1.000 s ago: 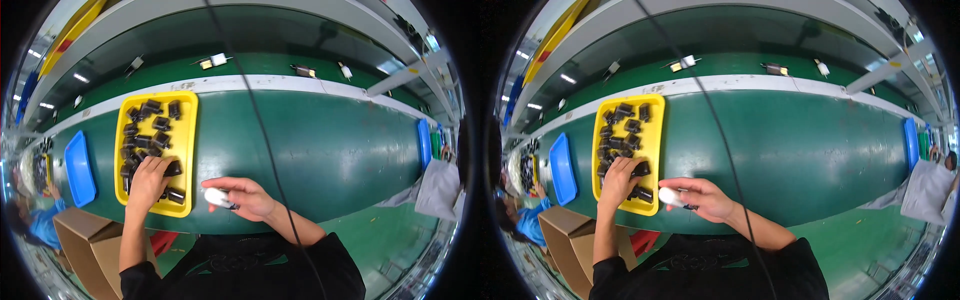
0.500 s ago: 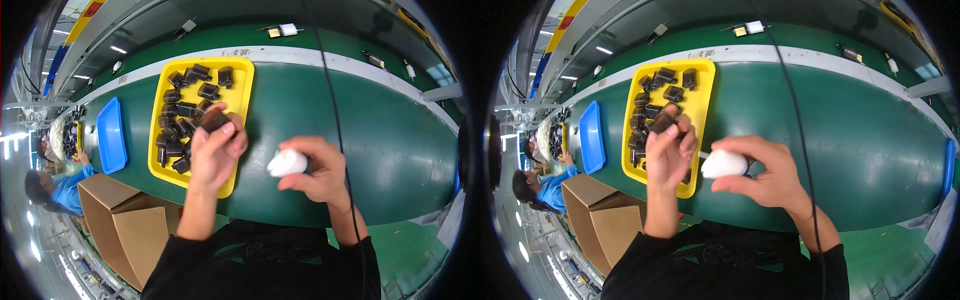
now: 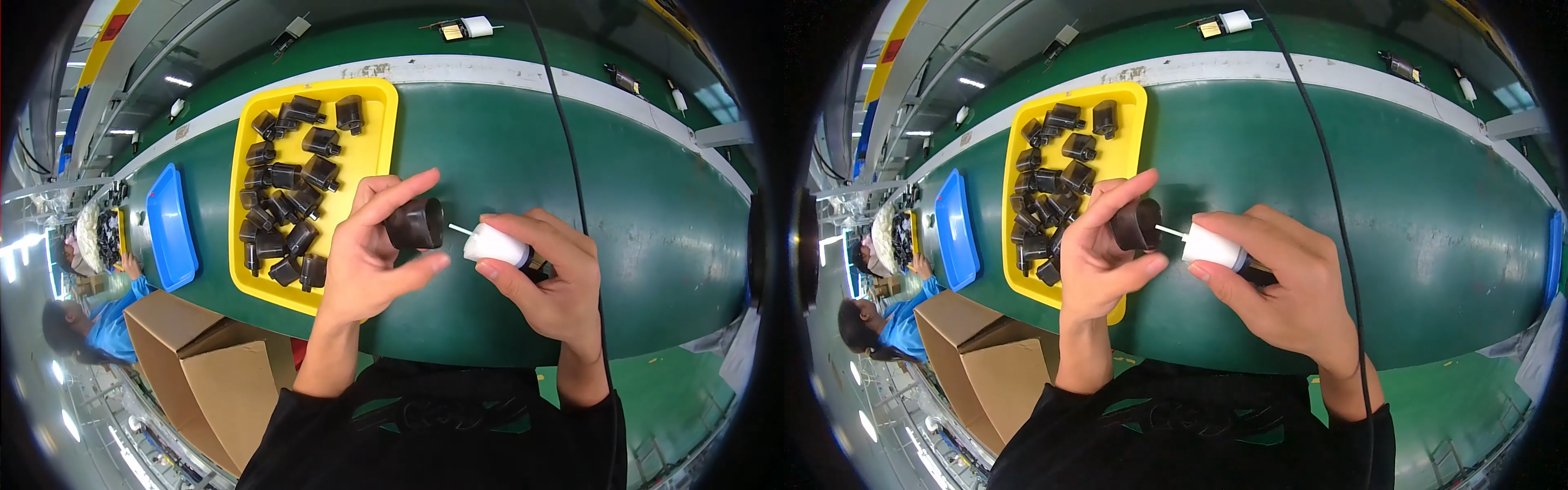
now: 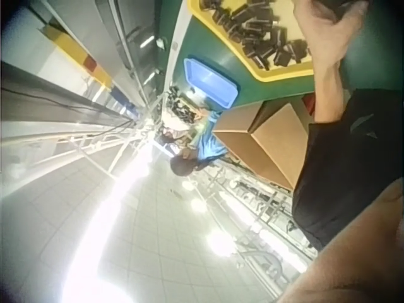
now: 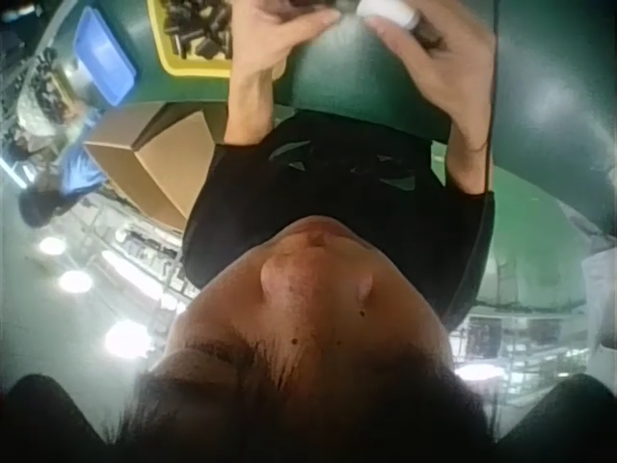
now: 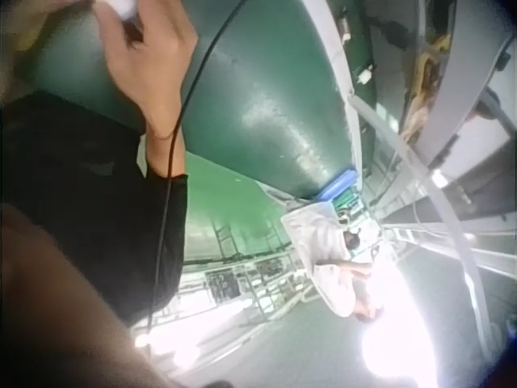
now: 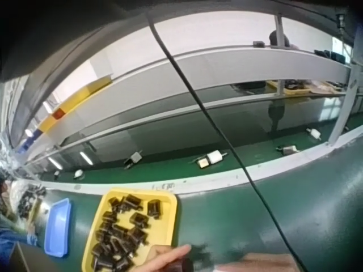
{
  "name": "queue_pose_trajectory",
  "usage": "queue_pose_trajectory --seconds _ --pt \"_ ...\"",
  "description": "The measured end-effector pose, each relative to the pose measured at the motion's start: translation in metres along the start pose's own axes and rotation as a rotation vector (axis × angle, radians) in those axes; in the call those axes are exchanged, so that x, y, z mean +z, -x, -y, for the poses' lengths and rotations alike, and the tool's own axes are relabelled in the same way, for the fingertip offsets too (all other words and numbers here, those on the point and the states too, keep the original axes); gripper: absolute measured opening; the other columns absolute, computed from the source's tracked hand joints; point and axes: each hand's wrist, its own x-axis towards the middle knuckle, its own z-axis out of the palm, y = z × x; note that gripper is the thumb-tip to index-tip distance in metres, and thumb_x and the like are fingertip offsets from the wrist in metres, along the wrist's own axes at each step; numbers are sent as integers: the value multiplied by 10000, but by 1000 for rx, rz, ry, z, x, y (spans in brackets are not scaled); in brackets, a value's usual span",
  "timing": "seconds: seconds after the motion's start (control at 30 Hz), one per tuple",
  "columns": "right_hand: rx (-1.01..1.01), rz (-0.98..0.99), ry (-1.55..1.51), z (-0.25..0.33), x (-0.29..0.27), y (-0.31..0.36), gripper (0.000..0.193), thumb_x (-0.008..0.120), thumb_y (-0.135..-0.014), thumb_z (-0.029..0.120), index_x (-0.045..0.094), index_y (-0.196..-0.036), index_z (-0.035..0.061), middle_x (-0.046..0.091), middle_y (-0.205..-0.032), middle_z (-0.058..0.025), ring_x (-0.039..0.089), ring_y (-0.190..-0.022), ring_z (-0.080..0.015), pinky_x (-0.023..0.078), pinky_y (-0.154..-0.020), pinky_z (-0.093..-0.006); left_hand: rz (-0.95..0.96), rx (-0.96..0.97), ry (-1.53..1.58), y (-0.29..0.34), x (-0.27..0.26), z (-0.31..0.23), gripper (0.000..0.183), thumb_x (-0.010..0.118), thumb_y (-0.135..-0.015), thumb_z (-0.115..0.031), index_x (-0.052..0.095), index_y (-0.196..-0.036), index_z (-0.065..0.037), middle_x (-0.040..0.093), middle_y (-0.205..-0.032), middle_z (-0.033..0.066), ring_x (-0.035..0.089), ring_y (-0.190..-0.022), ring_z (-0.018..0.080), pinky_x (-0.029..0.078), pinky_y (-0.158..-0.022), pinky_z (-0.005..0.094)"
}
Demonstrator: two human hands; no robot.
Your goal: The person assembles electronic components by hand, taking them from trays and placing them into a plastic housing.
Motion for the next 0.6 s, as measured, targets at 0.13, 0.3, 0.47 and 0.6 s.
queue_pose_trajectory --seconds 0.13,0.3,0.47,0.6 --pt "33 28 40 9 -5 -5 345 760 -698 34 644 -1022 9 595 -737 -109 540 -564 -198 429 -499 -276 -67 -178 258 3 2 -1 642 682 -743 75 434 -1335 48 481 -1119 95 505 -977 131 439 -864 251" --pt "51 -4 56 6 -4 -7 309 763 -703 41 639 -984 7 603 -746 -104 560 -571 -200 437 -493 -281 -173 -109 460 4 14 9 463 720 -704 124 546 -1127 50 618 -1081 188 636 -934 183 538 -802 264" --pt "20 31 26 1 -6 -6 318 748 -704 5 629 -998 -28 618 -761 -105 574 -622 -158 424 -527 -243 -171 -125 394 7 15 9 472 726 -697 129 545 -1128 65 631 -1023 170 644 -904 189 545 -787 268" --pt "29 13 -51 -1 -5 -3 290 735 -728 -8 619 -991 -45 623 -776 -115 576 -631 -135 417 -518 -227 -177 -143 408 5 19 5 463 731 -692 129 539 -1109 72 630 -998 149 644 -902 187 546 -783 268"
